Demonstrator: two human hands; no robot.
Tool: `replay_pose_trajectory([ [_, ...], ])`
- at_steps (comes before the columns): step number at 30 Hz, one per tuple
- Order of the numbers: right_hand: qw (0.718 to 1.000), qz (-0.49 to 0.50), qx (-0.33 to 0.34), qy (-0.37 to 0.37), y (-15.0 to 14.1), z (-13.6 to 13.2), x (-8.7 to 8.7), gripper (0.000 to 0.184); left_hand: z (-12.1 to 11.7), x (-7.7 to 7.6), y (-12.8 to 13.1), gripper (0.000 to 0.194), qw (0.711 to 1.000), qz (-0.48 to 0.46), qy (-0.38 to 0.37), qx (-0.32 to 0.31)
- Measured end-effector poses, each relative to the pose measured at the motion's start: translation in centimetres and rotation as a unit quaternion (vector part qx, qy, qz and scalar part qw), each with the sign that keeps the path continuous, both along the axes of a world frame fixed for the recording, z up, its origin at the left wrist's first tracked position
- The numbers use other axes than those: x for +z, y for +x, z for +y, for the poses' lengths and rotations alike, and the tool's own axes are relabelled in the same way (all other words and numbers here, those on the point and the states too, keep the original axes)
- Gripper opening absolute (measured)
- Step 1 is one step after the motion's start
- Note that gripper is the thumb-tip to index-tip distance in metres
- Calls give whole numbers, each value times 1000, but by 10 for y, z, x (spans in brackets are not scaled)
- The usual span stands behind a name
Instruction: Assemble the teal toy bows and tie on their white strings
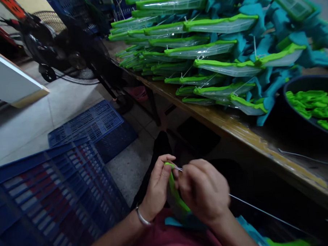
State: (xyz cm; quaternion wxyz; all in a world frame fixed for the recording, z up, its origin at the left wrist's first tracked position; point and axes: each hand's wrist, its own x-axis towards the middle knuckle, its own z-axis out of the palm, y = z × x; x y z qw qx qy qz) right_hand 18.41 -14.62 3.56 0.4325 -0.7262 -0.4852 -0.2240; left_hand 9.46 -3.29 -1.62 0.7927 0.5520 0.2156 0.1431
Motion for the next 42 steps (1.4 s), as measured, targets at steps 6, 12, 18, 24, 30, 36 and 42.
replay_pose_trajectory([
  [6,986,151,-57,47,9,-13,30,11,1,5,-1,17,995,-68,11,-68],
  [12,983,182,27,-5,-3,-12,1,11,-5,8,0,17,997,-29,-73,-18],
  [18,977,200,70,-26,-15,-11,-10,11,-8,8,-6,16,997,-35,-67,-13],
  [24,830,547,104,46,-18,-7,-12,18,-8,12,-7,16,991,-66,-107,-38],
  [30,754,631,145,114,-17,-4,-13,28,-5,12,-4,23,983,-104,-129,-75],
  [36,850,496,145,100,-12,-6,-21,21,-6,14,0,27,985,-63,-146,-67],
  [42,918,367,150,-12,-9,-20,-8,14,-2,14,-1,27,984,-20,-163,-63],
])
